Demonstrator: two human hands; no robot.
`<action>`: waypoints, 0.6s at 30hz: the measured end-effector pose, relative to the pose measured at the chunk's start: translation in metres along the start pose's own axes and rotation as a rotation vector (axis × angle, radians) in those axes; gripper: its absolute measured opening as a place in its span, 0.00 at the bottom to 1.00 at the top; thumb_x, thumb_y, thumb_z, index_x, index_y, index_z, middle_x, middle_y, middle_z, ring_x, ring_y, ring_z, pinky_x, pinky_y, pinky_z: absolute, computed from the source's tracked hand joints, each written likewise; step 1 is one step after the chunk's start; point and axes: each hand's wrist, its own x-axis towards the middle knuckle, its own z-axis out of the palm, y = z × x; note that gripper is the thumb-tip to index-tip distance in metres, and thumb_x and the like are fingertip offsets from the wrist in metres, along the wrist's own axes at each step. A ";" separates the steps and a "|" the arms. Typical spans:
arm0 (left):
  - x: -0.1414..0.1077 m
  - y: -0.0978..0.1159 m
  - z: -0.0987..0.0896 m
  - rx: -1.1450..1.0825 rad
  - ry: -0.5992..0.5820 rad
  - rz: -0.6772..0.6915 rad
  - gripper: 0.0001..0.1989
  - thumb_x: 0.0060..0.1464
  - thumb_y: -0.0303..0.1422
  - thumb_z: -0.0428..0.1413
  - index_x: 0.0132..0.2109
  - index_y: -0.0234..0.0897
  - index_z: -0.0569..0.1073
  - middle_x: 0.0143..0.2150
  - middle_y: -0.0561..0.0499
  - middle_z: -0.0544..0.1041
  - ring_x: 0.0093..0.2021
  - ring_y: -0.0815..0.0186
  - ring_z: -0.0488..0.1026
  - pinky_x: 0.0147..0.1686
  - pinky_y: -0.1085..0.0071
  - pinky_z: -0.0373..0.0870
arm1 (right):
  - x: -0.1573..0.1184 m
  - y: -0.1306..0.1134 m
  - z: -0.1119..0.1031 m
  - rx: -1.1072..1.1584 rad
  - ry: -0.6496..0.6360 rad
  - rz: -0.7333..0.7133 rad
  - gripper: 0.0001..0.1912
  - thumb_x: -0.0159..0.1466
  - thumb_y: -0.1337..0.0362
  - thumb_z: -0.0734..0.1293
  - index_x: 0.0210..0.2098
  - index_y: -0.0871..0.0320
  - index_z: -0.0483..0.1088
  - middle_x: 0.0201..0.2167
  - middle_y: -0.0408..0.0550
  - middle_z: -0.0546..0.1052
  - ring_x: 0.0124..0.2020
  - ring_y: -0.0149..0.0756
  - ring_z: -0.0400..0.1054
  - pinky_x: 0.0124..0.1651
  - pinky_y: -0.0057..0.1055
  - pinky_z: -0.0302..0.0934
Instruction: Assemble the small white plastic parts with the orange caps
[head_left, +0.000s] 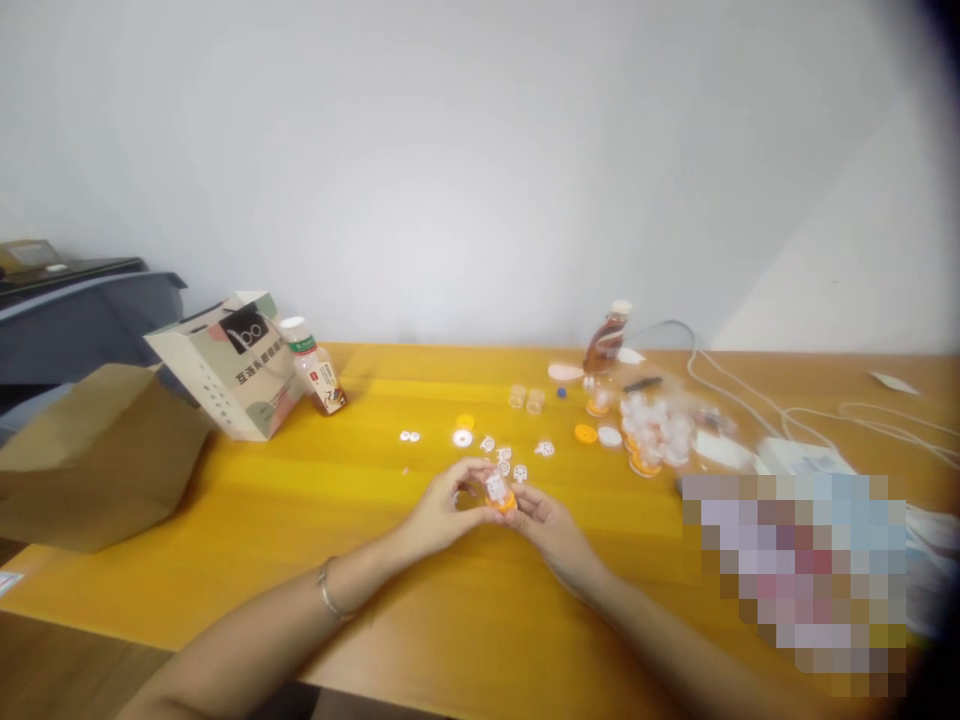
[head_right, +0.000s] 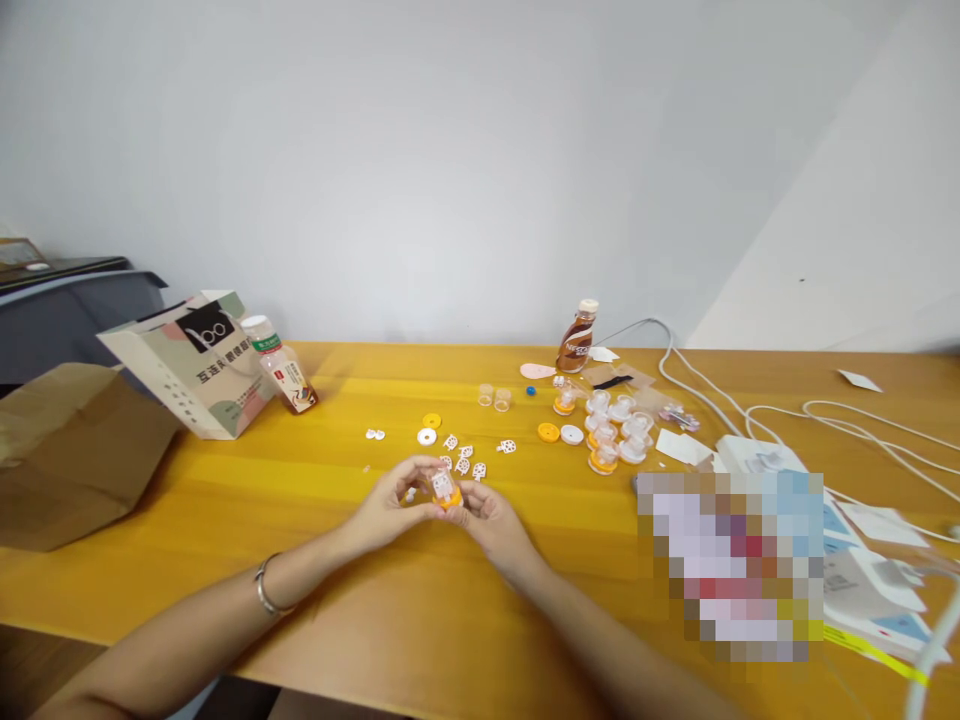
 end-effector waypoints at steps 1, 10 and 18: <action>0.000 0.000 0.000 -0.019 -0.009 -0.005 0.23 0.42 0.32 0.60 0.47 0.38 0.63 0.43 0.48 0.69 0.43 0.64 0.65 0.44 0.67 0.59 | 0.000 0.001 0.001 0.017 0.035 0.000 0.18 0.49 0.56 0.69 0.36 0.55 0.63 0.34 0.48 0.76 0.37 0.39 0.69 0.49 0.41 0.55; 0.000 0.004 0.004 -0.304 -0.091 -0.028 0.21 0.45 0.33 0.58 0.46 0.36 0.63 0.43 0.46 0.68 0.43 0.64 0.65 0.45 0.67 0.61 | -0.007 0.004 0.005 0.213 0.043 -0.038 0.19 0.53 0.57 0.67 0.34 0.51 0.51 0.27 0.40 0.74 0.30 0.32 0.68 0.41 0.35 0.58; -0.003 0.011 0.001 -0.247 -0.173 0.034 0.27 0.48 0.33 0.56 0.55 0.40 0.55 0.48 0.45 0.65 0.46 0.63 0.64 0.48 0.63 0.60 | -0.007 -0.005 0.001 0.289 -0.074 0.077 0.17 0.54 0.58 0.66 0.41 0.51 0.60 0.37 0.44 0.72 0.34 0.31 0.67 0.42 0.33 0.59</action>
